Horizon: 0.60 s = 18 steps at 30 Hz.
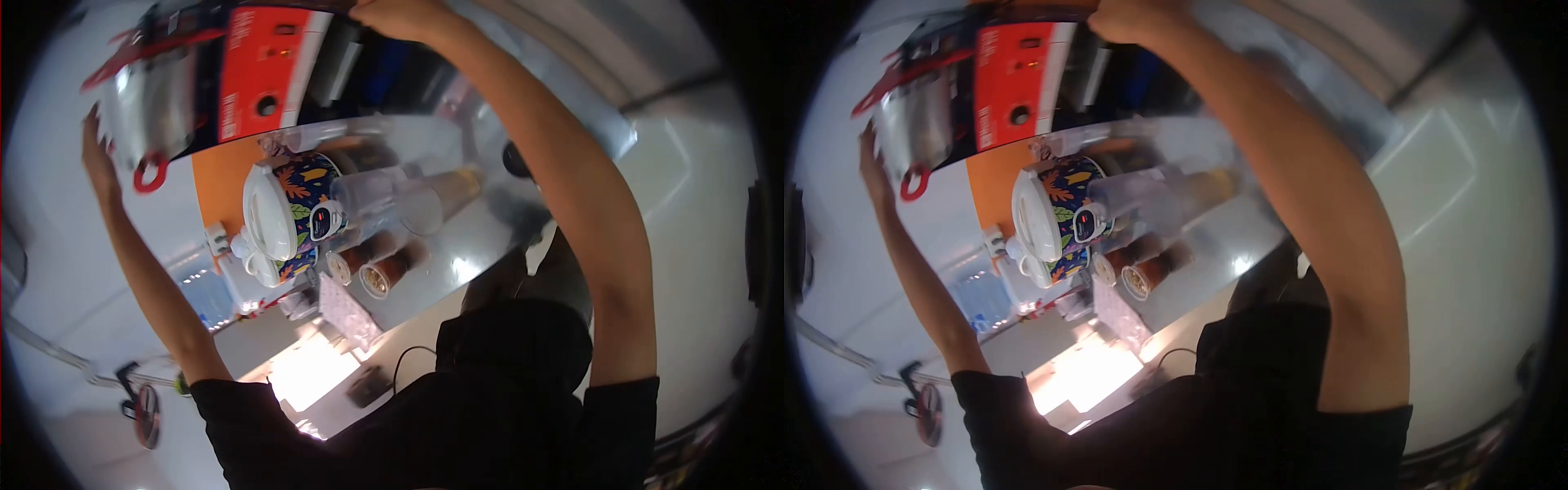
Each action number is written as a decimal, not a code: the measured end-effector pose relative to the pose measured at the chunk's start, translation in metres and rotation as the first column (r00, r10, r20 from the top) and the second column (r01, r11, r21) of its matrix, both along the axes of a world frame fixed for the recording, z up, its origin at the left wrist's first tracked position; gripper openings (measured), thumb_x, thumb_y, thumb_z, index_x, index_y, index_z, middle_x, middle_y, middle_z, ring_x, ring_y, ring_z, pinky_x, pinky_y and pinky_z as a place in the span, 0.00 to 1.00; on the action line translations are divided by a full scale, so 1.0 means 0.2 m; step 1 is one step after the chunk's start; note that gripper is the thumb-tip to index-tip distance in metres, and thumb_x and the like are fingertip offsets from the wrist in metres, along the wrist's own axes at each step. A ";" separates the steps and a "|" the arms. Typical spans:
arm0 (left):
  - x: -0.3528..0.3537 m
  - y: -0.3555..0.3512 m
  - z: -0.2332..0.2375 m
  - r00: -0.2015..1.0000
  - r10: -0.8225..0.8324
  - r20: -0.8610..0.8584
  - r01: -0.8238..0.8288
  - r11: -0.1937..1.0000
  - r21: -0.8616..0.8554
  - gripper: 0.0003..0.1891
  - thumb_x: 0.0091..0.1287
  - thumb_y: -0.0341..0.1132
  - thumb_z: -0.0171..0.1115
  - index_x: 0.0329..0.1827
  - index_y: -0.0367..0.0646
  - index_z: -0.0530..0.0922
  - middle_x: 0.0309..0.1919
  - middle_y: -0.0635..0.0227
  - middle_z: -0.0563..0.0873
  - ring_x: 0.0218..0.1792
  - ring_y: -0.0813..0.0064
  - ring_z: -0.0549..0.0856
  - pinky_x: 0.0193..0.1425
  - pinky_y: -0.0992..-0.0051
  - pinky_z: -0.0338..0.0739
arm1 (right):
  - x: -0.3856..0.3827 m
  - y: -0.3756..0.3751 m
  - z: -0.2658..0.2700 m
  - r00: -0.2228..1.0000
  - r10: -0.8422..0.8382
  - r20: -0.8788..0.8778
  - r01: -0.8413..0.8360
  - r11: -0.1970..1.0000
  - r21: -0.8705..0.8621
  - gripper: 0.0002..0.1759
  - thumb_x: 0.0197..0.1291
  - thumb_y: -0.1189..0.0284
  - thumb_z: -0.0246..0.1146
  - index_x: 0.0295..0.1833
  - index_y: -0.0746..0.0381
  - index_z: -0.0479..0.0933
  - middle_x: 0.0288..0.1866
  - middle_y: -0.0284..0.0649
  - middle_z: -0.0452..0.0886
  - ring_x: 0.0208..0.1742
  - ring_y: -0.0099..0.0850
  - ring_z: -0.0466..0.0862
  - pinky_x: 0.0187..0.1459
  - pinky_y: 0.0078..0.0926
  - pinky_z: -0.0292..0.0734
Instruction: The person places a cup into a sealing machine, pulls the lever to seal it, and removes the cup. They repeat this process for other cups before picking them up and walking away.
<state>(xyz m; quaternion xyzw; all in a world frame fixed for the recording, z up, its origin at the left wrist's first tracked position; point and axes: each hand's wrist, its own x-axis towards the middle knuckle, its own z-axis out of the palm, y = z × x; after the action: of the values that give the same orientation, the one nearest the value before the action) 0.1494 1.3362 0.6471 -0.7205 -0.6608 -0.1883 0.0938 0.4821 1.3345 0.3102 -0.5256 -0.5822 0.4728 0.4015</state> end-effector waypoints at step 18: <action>-0.12 0.06 -0.50 0.192 0.068 0.979 -0.114 0.992 -0.047 0.46 0.61 0.33 0.69 0.80 0.35 0.54 0.70 0.45 0.72 0.66 0.58 0.77 0.60 0.58 0.80 | -0.67 1.20 1.97 0.814 0.370 -0.447 -0.184 0.895 0.405 0.29 0.75 0.48 0.60 0.56 0.66 0.83 0.23 0.23 0.65 0.25 0.17 0.67 0.29 0.17 0.64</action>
<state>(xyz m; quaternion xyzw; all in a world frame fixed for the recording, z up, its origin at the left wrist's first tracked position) 0.1246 1.3484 0.5480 -0.3960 -0.6085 -0.6078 -0.3217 0.3488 1.5754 0.7037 -0.2101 -0.5983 0.5405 0.5529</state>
